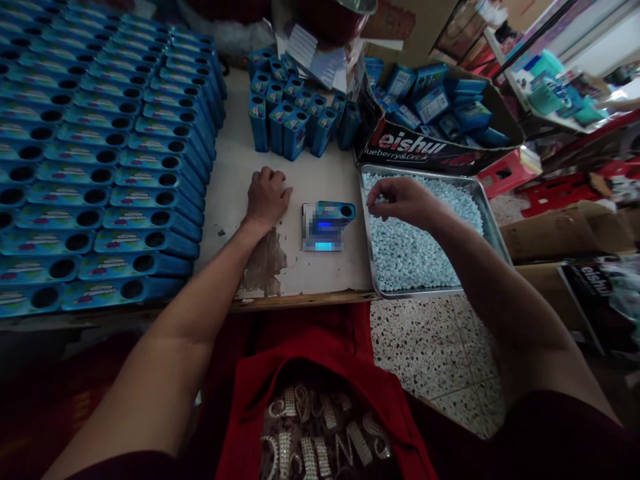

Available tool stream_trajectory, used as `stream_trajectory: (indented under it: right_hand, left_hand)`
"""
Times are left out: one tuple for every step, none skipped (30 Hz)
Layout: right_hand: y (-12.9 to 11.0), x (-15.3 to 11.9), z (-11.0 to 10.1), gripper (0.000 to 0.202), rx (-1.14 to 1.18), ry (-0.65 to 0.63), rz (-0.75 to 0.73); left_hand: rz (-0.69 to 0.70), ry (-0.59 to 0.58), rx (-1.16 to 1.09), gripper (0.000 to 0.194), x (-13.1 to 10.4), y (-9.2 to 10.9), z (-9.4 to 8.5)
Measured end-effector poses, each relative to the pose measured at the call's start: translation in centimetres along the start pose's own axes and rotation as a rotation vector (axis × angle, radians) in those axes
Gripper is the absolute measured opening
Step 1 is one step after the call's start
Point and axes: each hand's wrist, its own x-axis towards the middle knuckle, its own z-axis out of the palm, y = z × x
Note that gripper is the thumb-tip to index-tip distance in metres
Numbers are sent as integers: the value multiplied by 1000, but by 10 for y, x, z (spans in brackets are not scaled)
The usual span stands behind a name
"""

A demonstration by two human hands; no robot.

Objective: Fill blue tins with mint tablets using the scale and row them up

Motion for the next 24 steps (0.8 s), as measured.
stream_trajectory:
  right_hand:
    - [-12,2,4,7,-133,-1,-47]
    - [-24,4,7,9,-267,-2,-96]
    - [-34,6,11,15,-388,-4,-143]
    - [-42,8,14,22,-485,-11,-180]
    - [-49,9,17,27,-552,-22,-206]
    - [-53,10,20,31,-595,-37,-222]
    - [-56,11,23,33,-622,-49,-230]
    - [-57,11,25,35,-639,-58,-233]
    - [-57,12,27,38,-650,-62,-234]
    - [-56,11,28,40,-657,-64,-235]
    - [-55,11,28,43,-659,-64,-236]
    - [-55,10,29,46,-656,-65,-237]
    - [-54,9,28,47,-647,-66,-240]
    - [-54,9,28,48,-632,-67,-243]
    - [-54,8,28,46,-612,-66,-246]
    - [-54,8,28,44,-585,-63,-247]
    - [-54,8,27,40,-551,-56,-246]
    - [-54,8,26,35,-508,-38,-242]
    - [-53,9,25,29,-458,-11,-233]
    - [-51,10,23,23,-397,20,-217]
    - [-48,11,20,16,-321,47,-195]
    - [-43,12,15,14,-228,66,-166]
    - [-37,14,10,18,-119,77,-130]
    - [-29,15,5,24,-2,84,-86]
  left_hand:
    - [-9,-3,-14,29,0,0,0]
    - [-17,-6,-25,32,0,0,0]
    - [-21,-10,-29,34,1,0,1]
    - [-20,-15,-28,34,1,0,1]
    - [-15,-20,-23,34,1,0,1]
    - [-13,-23,-16,33,1,0,1]
    - [-14,-26,-8,31,1,0,1]
    - [-18,-27,1,30,1,0,1]
    - [-22,-25,7,30,1,1,1]
    - [-23,-21,12,29,1,1,1]
    - [-18,-18,18,27,0,2,1]
    - [-8,-15,22,25,0,2,0]
    - [2,-12,25,23,0,3,0]
    - [9,-10,28,21,0,3,0]
    - [13,-9,31,20,0,3,0]
    - [13,-8,37,19,0,2,0]
    - [11,-6,44,18,0,2,1]
    - [10,-6,49,18,0,1,1]
    - [11,-7,51,18,1,0,2]
    - [12,-8,48,19,1,-1,2]
    - [11,-7,41,20,1,-2,3]
    - [13,-6,30,23,1,-3,4]
    - [16,-4,17,27,1,-4,4]
    - [17,0,1,32,1,-5,5]
